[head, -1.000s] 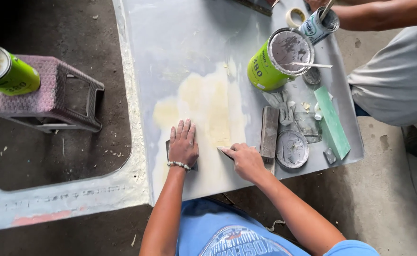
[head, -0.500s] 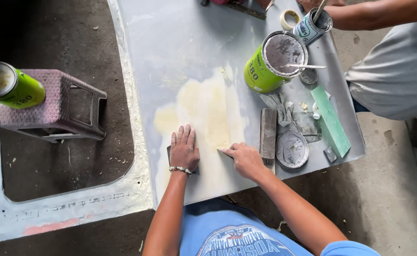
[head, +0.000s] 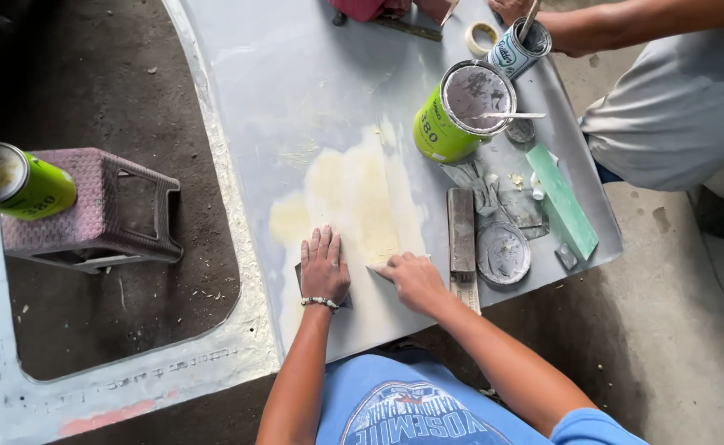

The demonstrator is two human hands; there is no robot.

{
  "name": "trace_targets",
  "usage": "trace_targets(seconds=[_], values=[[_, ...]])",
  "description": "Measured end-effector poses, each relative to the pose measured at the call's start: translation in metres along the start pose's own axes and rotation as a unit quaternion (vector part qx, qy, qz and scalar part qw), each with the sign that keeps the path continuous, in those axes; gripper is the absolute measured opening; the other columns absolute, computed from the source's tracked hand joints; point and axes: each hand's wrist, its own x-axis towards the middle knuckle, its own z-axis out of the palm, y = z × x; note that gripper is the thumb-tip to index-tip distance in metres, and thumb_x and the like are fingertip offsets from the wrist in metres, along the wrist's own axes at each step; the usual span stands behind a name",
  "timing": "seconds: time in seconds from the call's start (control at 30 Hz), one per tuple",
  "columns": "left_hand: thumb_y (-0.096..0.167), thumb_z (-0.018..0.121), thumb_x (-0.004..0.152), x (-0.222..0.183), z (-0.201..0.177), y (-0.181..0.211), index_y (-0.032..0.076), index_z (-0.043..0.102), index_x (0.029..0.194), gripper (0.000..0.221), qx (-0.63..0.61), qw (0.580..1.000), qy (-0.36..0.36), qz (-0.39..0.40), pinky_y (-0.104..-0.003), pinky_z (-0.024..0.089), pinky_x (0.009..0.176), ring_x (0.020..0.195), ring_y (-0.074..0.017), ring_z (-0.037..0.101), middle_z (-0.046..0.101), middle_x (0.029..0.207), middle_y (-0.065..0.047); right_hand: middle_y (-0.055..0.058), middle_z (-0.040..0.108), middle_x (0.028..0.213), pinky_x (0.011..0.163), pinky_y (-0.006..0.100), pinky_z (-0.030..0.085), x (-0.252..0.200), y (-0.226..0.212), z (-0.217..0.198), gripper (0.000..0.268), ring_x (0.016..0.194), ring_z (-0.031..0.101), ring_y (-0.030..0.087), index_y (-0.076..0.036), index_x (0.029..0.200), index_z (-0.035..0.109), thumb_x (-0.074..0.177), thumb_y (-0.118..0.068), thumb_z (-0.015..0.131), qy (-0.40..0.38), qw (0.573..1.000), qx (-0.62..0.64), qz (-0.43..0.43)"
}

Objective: The person sands a car door with sandpaper, focusing on a discolored patch. They switch between two sandpaper sheets and wipe the surface with their hand. Later, they apply a small amount of paste from a tube onto the sandpaper and continue sanding the same area.

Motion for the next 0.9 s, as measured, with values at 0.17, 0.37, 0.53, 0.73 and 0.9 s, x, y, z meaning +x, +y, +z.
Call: trace_targets(seconds=[0.17, 0.37, 0.53, 0.73, 0.9], values=[[0.021, 0.056, 0.086, 0.005, -0.001, -0.001, 0.007, 0.056, 0.143, 0.059, -0.004, 1.000, 0.010, 0.018, -0.050, 0.017, 0.125, 0.151, -0.0307, 0.032, 0.043, 0.160, -0.012, 0.009, 0.068, 0.110, 0.085, 0.046, 0.050, -0.043, -0.014, 0.015, 0.058, 0.102, 0.061, 0.032, -0.024, 0.133, 0.068, 0.082, -0.001, 0.054, -0.064, 0.997, 0.046, 0.020], [0.024, 0.055, 0.088, -0.002, -0.010, -0.002, 0.006, 0.056, 0.143, 0.057, -0.017, 1.000, 0.016, 0.019, -0.051, 0.017, 0.125, 0.151, -0.0326, 0.032, 0.044, 0.159, -0.014, 0.010, 0.073, 0.110, 0.087, 0.040, 0.057, -0.049, 0.046, 0.065, 0.049, 0.099, 0.070, 0.027, -0.008, 0.137, 0.061, 0.089, -0.003, 0.058, 0.023, 0.879, 0.403, 0.254], [0.025, 0.055, 0.089, 0.000, -0.006, 0.002, 0.006, 0.056, 0.142, 0.056, -0.015, 1.000, 0.002, 0.009, -0.050, 0.017, 0.126, 0.152, -0.0315, 0.032, 0.044, 0.159, -0.013, 0.015, 0.073, 0.104, 0.077, 0.040, 0.060, -0.066, 0.094, 0.106, 0.046, 0.089, 0.072, 0.024, 0.002, 0.134, 0.060, 0.089, -0.004, 0.066, 0.052, 0.618, 0.656, 0.430], [0.025, 0.055, 0.089, 0.003, -0.007, 0.004, 0.007, 0.056, 0.143, 0.056, -0.018, 1.000, -0.007, 0.000, -0.050, 0.016, 0.125, 0.151, -0.0316, 0.032, 0.043, 0.159, -0.012, 0.013, 0.070, 0.104, 0.075, 0.048, 0.063, -0.055, 0.103, 0.135, 0.044, 0.087, 0.072, 0.024, -0.002, 0.130, 0.059, 0.087, -0.003, 0.065, 0.079, 0.484, 0.744, 0.454], [0.024, 0.055, 0.089, 0.002, -0.011, 0.007, 0.008, 0.056, 0.143, 0.056, -0.010, 1.000, -0.007, 0.000, -0.049, 0.017, 0.126, 0.152, -0.0307, 0.032, 0.043, 0.160, -0.011, 0.012, 0.068, 0.098, 0.071, 0.048, 0.062, -0.011, 0.113, 0.119, 0.035, 0.083, 0.071, 0.025, 0.001, 0.119, 0.063, 0.085, -0.007, 0.066, 0.072, 0.520, 0.734, 0.432]])
